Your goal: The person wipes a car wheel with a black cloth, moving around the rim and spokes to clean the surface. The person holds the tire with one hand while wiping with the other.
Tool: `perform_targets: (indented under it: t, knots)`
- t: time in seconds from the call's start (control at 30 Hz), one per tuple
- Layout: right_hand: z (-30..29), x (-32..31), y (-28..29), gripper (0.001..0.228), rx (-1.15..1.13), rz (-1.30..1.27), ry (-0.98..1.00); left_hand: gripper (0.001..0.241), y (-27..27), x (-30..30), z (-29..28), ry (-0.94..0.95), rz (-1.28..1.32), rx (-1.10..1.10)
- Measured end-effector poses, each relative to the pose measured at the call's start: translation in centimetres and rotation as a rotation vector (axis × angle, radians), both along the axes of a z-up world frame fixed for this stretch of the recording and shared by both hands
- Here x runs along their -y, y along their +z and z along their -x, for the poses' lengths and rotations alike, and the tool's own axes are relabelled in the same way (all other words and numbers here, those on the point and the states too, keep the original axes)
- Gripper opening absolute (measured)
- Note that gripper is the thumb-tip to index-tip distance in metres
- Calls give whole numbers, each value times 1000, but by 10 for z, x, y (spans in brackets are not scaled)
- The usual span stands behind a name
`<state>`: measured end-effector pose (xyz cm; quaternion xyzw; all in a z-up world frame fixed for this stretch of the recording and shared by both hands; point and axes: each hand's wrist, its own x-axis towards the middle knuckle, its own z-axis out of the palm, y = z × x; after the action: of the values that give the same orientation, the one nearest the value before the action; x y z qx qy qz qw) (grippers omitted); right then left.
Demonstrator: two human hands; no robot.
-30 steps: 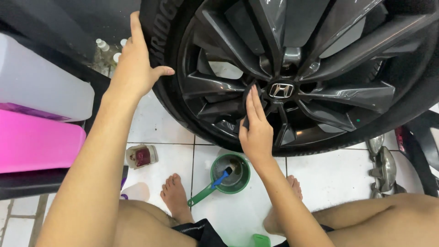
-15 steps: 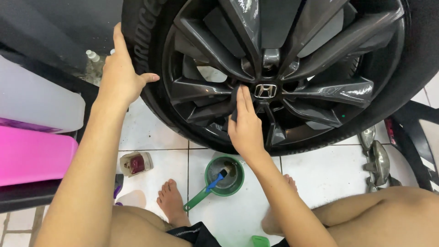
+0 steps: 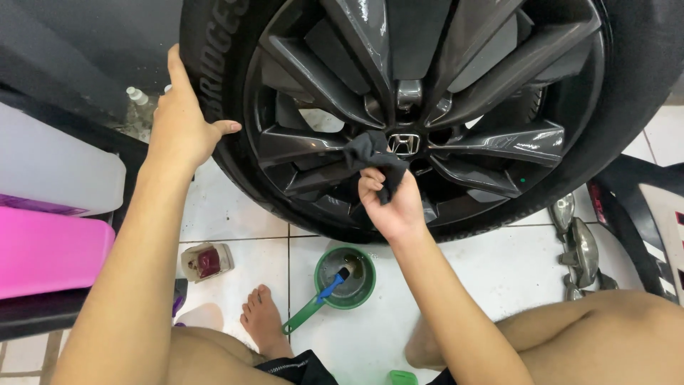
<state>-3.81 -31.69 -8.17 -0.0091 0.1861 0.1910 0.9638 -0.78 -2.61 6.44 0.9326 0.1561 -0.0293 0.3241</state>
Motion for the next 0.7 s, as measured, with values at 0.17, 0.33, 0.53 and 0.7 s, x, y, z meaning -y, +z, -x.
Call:
perform_targets:
  t: [0.17, 0.33, 0.53, 0.7]
  knots:
    - [9, -20, 25, 37, 404, 917, 83, 115, -4, -3, 0, -15, -15, 14]
    - [10, 5, 45, 68, 1041, 2148, 293, 116, -5, -4, 1, -23, -25, 10]
    - [28, 19, 64, 95, 1170, 2763, 566, 115, -3, -4, 0, -51, -23, 38]
    - [39, 24, 36, 81, 1311, 3107, 185, 114, -1, -2, 2, -62, -34, 43]
